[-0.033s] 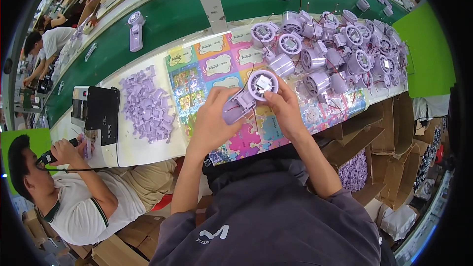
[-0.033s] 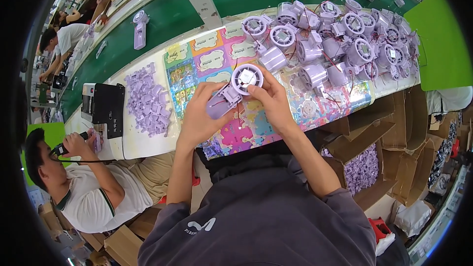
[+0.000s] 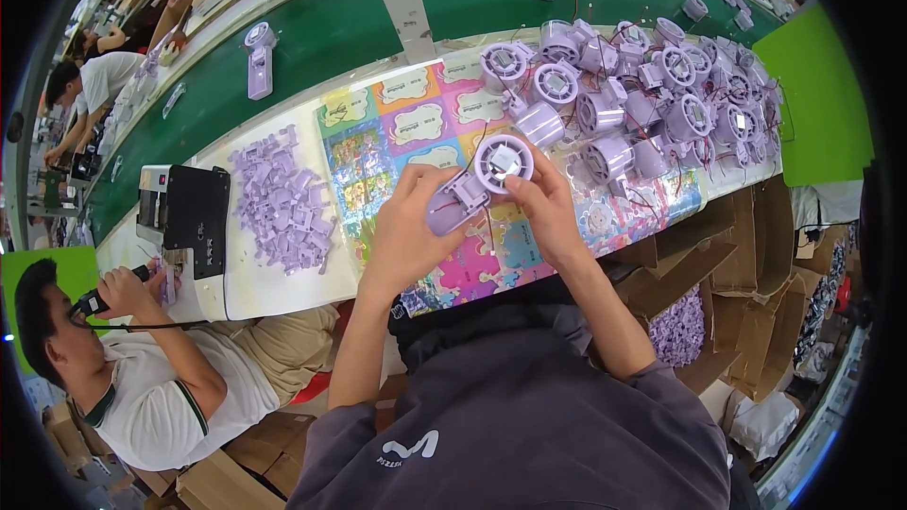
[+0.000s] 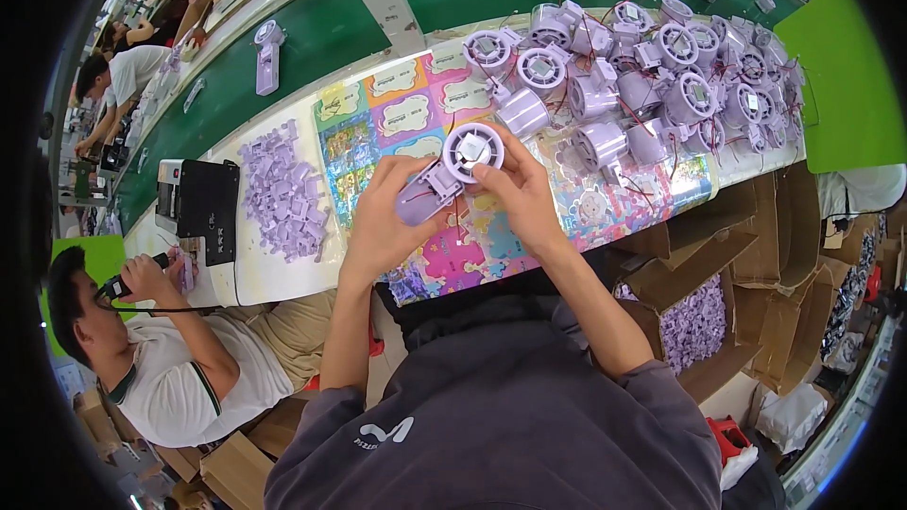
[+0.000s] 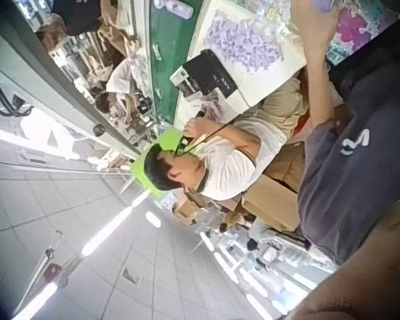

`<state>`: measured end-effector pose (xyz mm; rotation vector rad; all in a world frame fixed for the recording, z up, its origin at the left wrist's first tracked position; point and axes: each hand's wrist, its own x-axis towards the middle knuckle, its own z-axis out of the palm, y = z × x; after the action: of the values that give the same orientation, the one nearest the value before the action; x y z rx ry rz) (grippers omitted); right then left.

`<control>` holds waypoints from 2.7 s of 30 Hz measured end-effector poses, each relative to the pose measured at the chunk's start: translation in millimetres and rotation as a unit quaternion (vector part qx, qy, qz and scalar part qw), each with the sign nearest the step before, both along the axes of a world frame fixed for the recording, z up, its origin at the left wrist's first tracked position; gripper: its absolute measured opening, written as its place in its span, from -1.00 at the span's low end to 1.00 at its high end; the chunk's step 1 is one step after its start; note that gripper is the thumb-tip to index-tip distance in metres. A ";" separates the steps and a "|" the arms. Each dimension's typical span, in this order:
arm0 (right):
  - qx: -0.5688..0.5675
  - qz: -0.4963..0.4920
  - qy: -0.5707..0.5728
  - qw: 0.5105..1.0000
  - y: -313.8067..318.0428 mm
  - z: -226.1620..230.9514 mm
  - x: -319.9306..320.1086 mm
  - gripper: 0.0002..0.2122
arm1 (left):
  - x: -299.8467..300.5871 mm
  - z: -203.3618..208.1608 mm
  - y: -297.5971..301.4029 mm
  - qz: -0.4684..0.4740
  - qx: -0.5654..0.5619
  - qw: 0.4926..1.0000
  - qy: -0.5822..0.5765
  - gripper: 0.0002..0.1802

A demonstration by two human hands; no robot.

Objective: The person assembles handheld fans by attaching plastic bracket pieces and fan head units to the handle housings by hand, then places the assembled fans onto the conveyor belt.

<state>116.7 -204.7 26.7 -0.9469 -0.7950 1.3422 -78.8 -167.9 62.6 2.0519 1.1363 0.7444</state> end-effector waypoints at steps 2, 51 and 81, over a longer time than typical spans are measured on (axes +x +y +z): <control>0.035 -0.011 -0.061 0.997 -1.9 -4.3 -0.1 -0.46 | 1.3 -2.1 0.0 0.003 -0.013 1.000 -0.005 -0.40; -0.155 0.195 0.477 0.843 -61.1 74.5 12.1 -0.07 | 18.6 58.8 -14.2 0.080 -0.202 0.900 -0.379 -0.67; -0.070 -0.521 -0.088 0.846 -295.7 -26.6 816.4 -0.67 | -64.7 -103.1 54.8 0.338 0.052 0.939 0.042 -0.78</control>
<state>933.1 -500.4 0.0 -1.3498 -0.1981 0.3517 -143.6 -113.1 -40.5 1.7736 1.9267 1.0585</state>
